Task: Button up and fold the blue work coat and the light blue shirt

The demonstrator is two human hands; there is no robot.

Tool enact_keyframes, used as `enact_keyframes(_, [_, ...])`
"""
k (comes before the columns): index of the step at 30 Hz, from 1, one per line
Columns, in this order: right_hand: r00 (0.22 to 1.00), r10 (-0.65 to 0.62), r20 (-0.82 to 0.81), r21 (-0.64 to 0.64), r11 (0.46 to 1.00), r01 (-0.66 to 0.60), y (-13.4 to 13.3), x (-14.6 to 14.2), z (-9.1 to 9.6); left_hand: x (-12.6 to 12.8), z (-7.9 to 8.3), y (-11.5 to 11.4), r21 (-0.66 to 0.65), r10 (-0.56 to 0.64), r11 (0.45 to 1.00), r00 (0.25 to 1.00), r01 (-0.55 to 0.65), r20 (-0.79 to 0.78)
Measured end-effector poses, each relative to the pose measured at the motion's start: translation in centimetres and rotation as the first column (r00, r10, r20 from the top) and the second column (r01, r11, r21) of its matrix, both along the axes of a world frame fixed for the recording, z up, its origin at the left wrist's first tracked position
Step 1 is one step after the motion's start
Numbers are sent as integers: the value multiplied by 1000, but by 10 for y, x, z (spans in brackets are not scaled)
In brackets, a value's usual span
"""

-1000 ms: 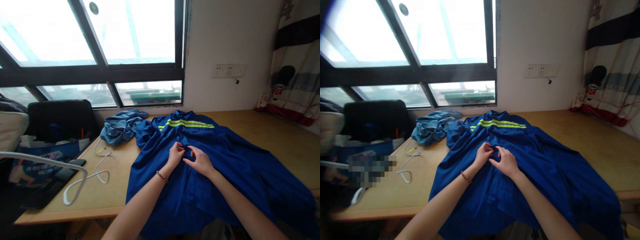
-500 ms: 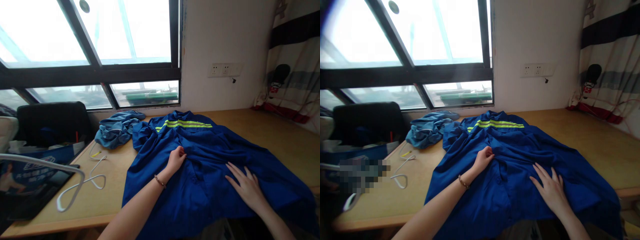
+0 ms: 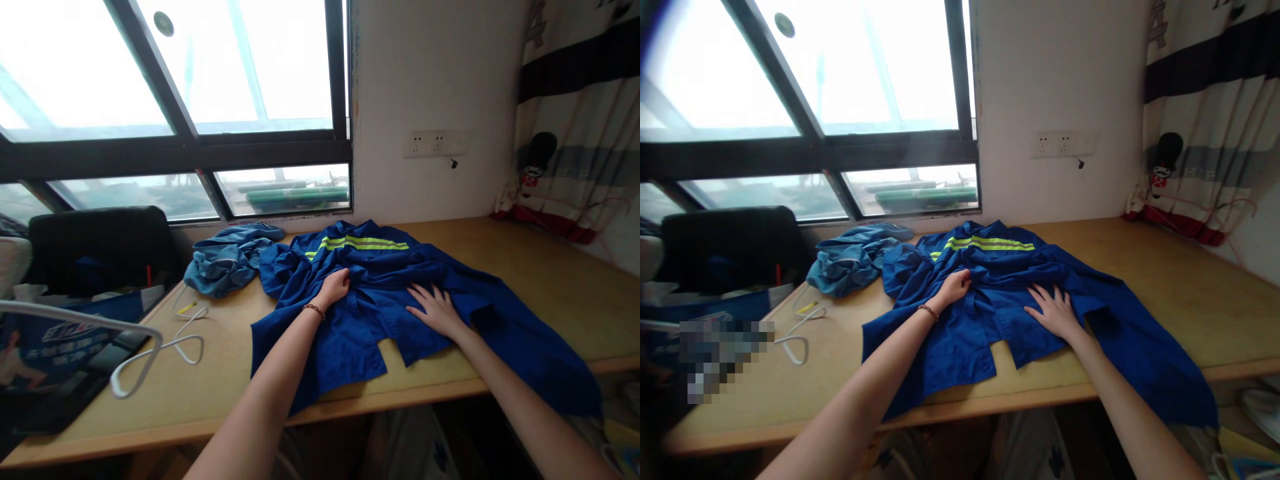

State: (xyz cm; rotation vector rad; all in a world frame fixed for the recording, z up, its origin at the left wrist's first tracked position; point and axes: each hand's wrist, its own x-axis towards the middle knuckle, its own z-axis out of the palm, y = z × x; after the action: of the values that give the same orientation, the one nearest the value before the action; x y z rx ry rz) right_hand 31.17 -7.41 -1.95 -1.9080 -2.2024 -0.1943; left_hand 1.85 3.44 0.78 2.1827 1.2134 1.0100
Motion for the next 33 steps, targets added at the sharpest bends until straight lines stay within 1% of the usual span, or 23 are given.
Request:
enact_keyframes(2, [998,56,-37,26,998,-55,-15,-10,10,5,2,-1,5,45,999,998,-45,-46])
enact_keyframes(4, [980,179,-90,30,984,-177,-38,-22,20,8,4,-8,-40,84,995,996,-86,-40])
enact_keyframes(6, [936,315,-156,1,948,-318,-67,-37,28,9,6,-21,-100,103,990,995,-103,-2])
enact_keyframes(7, [916,354,-188,-21,931,-364,-81,-44,29,8,6,-30,-119,98,988,995,-96,14])
enact_keyframes(9, [905,353,-236,-61,925,-376,-104,-56,31,5,7,-55,-94,62,994,998,-61,14])
enact_keyframes(11, [915,298,-272,-87,939,-332,-117,-63,32,3,6,-83,13,35,999,998,-34,-48])
enact_keyframes(12, [917,272,-293,-96,945,-311,-119,-65,35,2,5,-96,70,34,997,995,-27,-98])
enact_keyframes(14, [900,246,-361,-103,948,-301,-114,-70,43,1,5,-120,128,28,992,980,-2,-196])
enact_keyframes(15, [880,241,-409,-92,949,-303,-109,-74,48,0,4,-128,123,17,992,972,12,-236])
enact_keyframes(17, [843,214,-494,-55,960,-276,-94,-85,58,0,3,-136,78,-17,996,956,41,-292])
enact_keyframes(19, [846,148,-513,-43,979,-198,-79,-101,60,-2,2,-136,29,-34,998,946,46,-322])
enact_keyframes(21, [892,56,-448,-66,993,-95,-67,-117,55,-4,-1,-132,-5,-51,999,945,52,-322])
enact_keyframes(23, [927,-21,-375,-85,996,-12,-60,-130,45,-7,-3,-126,-31,-72,997,955,65,-289])
enact_keyframes(26, [935,-83,-346,-133,990,39,-55,-135,32,-10,-6,-120,-64,-96,994,970,83,-224])
enact_keyframes(28, [921,-96,-377,-209,978,17,-53,-131,30,-11,-7,-118,-88,-101,992,976,85,-192])
enact_keyframes(30, [892,-85,-444,-289,956,-53,-51,-122,33,-12,-6,-117,-124,-119,987,979,99,-165])
enact_keyframes(32, [825,-61,-562,-365,913,-182,-49,-112,39,-12,-5,-117,-179,-150,975,981,128,-119])
enact_keyframes(33, [768,-67,-638,-401,879,-257,-48,-108,43,-12,-5,-117,-215,-171,965,982,150,-85])
